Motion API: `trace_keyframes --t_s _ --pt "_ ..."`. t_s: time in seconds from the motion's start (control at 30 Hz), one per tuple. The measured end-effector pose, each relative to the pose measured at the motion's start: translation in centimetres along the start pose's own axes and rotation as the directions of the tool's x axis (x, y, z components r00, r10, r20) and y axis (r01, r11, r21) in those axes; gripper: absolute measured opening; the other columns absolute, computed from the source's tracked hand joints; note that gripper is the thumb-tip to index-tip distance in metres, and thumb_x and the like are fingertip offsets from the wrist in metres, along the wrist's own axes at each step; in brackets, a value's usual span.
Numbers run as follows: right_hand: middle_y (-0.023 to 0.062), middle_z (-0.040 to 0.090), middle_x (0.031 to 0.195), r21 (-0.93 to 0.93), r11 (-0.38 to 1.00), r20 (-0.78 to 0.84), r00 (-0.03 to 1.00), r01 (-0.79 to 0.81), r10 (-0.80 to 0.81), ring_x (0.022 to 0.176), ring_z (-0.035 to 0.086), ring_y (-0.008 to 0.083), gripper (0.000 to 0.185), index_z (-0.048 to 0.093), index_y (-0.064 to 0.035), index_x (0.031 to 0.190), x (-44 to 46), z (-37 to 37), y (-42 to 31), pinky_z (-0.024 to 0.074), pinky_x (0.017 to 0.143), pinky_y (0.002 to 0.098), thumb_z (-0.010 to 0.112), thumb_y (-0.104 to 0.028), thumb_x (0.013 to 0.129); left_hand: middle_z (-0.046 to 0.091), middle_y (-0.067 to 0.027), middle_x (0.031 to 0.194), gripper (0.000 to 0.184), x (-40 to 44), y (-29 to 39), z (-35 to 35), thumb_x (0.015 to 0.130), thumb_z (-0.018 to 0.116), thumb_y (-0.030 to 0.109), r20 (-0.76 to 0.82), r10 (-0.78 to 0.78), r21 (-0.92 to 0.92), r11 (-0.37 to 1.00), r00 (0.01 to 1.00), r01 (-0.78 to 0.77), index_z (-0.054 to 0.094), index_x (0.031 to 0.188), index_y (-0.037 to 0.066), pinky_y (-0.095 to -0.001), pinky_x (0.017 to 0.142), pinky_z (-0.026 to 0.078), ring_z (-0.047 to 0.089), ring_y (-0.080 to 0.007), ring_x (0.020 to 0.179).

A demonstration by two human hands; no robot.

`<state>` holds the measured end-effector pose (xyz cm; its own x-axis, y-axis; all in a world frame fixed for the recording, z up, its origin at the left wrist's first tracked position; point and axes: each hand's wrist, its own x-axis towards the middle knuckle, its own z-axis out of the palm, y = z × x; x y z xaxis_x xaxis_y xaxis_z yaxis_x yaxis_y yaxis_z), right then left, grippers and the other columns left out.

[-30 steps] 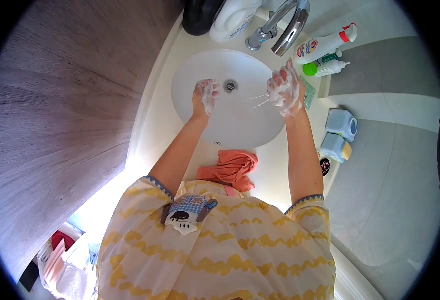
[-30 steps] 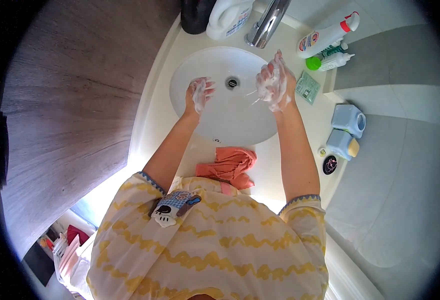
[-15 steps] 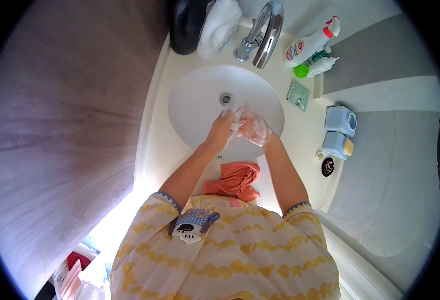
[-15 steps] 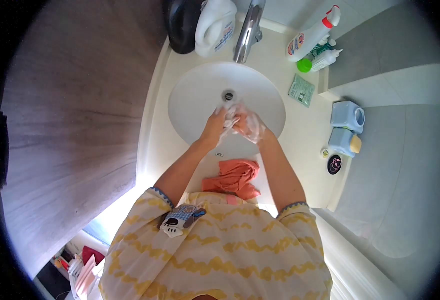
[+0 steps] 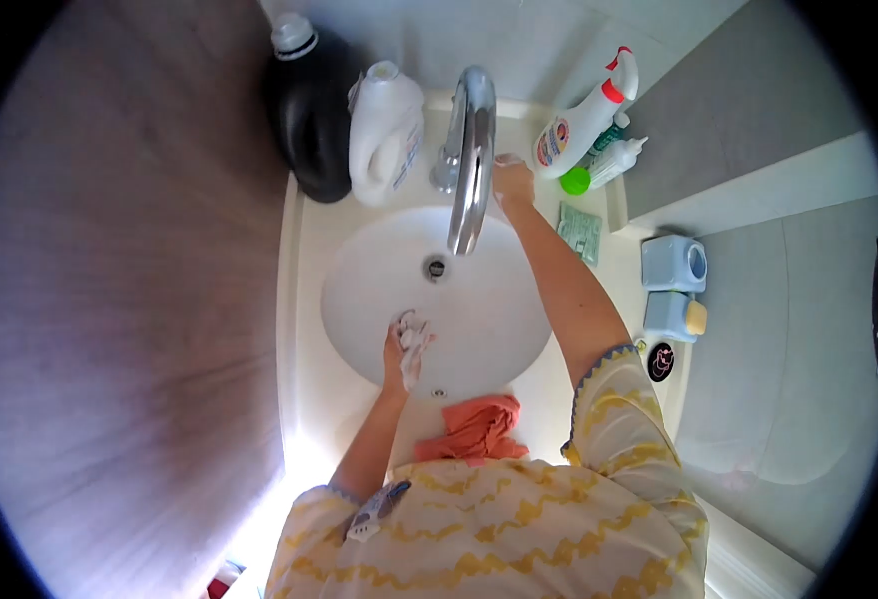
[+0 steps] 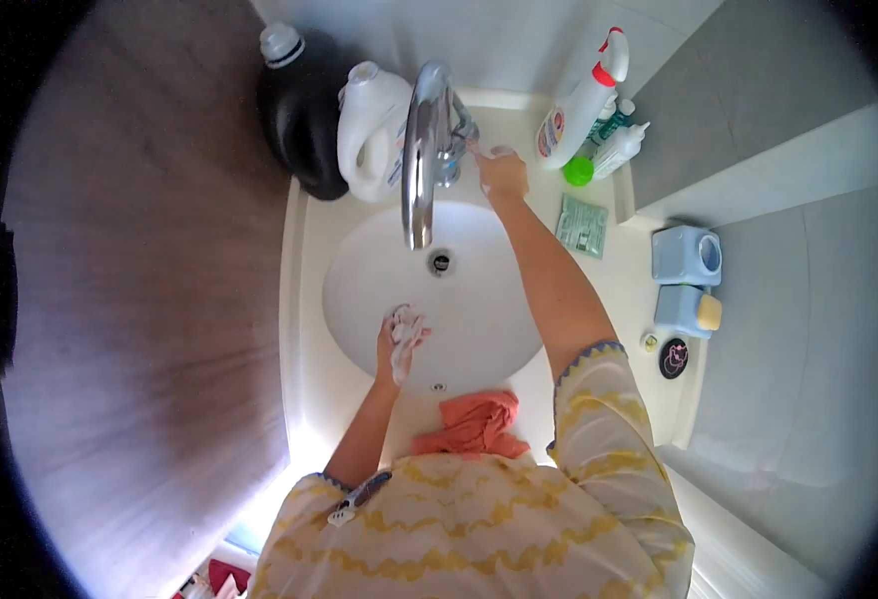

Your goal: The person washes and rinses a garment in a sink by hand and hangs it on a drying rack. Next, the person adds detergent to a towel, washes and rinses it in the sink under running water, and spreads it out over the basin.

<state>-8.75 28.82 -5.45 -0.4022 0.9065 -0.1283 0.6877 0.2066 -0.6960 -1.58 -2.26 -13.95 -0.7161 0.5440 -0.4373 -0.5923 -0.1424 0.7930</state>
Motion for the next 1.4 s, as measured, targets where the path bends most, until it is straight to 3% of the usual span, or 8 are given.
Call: trace_keyframes --t_s 0.03,0.13,0.23,0.33,0.43,0.53,0.83,1.4 --pt "0.0163 0.066 0.093 -0.116 0.993 -0.045 0.999 0.002 -0.007 0.088 0.064 0.0300 0.067 0.064 -0.0048 0.099 0.8 0.0 -1.0 0.0478 0.080 0.0366 0.055 -0.065 0.073 0.057 -0.0044 0.104 0.043 0.2 0.1 0.2 0.084 0.062 0.019 -0.004 0.015 -0.077 0.997 1.000 -0.015 0.042 0.121 0.008 -0.0258 0.067 0.046 0.064 -0.0162 0.080" --pt "0.0175 0.063 0.103 -0.241 0.970 0.116 0.992 -0.023 0.052 0.098 0.061 0.0313 0.070 0.065 -0.0075 0.103 2.5 -0.7 -4.1 0.0474 0.082 0.0404 0.046 -0.069 0.075 0.047 -0.0090 0.111 0.042 -0.2 2.5 1.5 0.084 0.060 0.003 -0.016 -0.069 0.105 0.992 0.997 0.070 0.039 0.121 0.001 -0.0328 0.078 0.051 0.054 -0.0160 0.093" --pt "0.0172 0.064 0.104 -0.322 0.947 0.178 0.982 -0.006 0.067 0.099 0.061 0.0332 0.070 0.064 -0.0070 0.106 4.5 0.5 -4.6 0.0473 0.081 0.0449 0.039 -0.068 0.080 0.048 -0.0089 0.110 0.041 0.0 2.8 1.3 0.084 0.060 0.004 -0.012 -0.077 0.054 0.996 0.997 0.078 0.040 0.120 0.001 -0.0327 0.078 0.051 0.055 -0.0153 0.090" --pt "0.0166 0.063 0.105 -0.450 0.893 0.186 0.980 0.025 0.066 0.102 0.059 0.0350 0.068 0.064 -0.0069 0.105 5.5 1.8 -4.7 0.0469 0.081 0.0488 0.034 -0.064 0.084 0.049 -0.0089 0.110 0.041 0.2 2.1 0.8 0.084 0.060 0.003 -0.050 -0.052 0.134 0.989 0.997 0.058 0.040 0.121 0.002 -0.0316 0.077 0.051 0.056 -0.0154 0.088" --pt "0.0166 0.063 0.107 -0.453 0.891 0.185 0.981 0.037 0.053 0.102 0.059 0.0354 0.066 0.063 -0.0070 0.107 5.5 1.5 -4.8 0.0467 0.082 0.0495 0.031 -0.061 0.086 0.049 -0.0089 0.111 0.041 0.3 2.5 1.3 0.085 0.059 0.004 -0.039 -0.088 0.115 0.989 0.995 0.092 0.040 0.120 0.003 -0.0309 0.076 0.051 0.057 -0.0160 0.088" --pt "0.0171 0.061 0.110 -0.507 0.859 0.177 0.984 0.063 0.032 0.103 0.058 0.0351 0.066 0.062 -0.0072 0.109 6.3 2.6 -3.9 0.0462 0.083 0.0492 0.030 -0.060 0.087 0.060 -0.0047 0.101 0.041 0.3 1.7 1.0 0.087 0.060 0.023 0.001 0.002 0.124 0.992 1.000 -0.002 0.044 0.120 0.007 -0.0259 0.068 0.046 0.064 -0.0162 0.080" --pt "0.0177 0.061 0.111 -0.448 0.894 0.190 0.975 -0.020 0.117 0.104 0.058 0.0358 0.063 0.061 -0.0062 0.110 5.8 1.7 -4.6 0.0446 0.086 0.0496 0.031 -0.058 0.089 0.060 -0.0044 0.101 0.040 -0.2 1.5 0.4 0.087 0.059 0.021 -0.026 0.057 0.137 0.989 0.998 -0.053 0.043 0.121 0.008 -0.0252 0.065 0.045 0.064 -0.0151 0.078" --pt "0.0193 0.060 0.112 -0.415 0.910 0.191 0.976 -0.017 0.105 0.106 0.057 0.0369 0.068 0.062 -0.0057 0.109 5.8 1.5 -4.7 0.0422 0.089 0.0508 0.029 -0.062 0.087 0.056 -0.0061 0.102 0.036 -0.5 2.7 0.9 0.087 0.059 0.014 -0.063 -0.041 0.169 0.984 0.997 0.052 0.043 0.118 0.004 -0.0265 0.069 0.049 0.063 -0.0152 0.077"
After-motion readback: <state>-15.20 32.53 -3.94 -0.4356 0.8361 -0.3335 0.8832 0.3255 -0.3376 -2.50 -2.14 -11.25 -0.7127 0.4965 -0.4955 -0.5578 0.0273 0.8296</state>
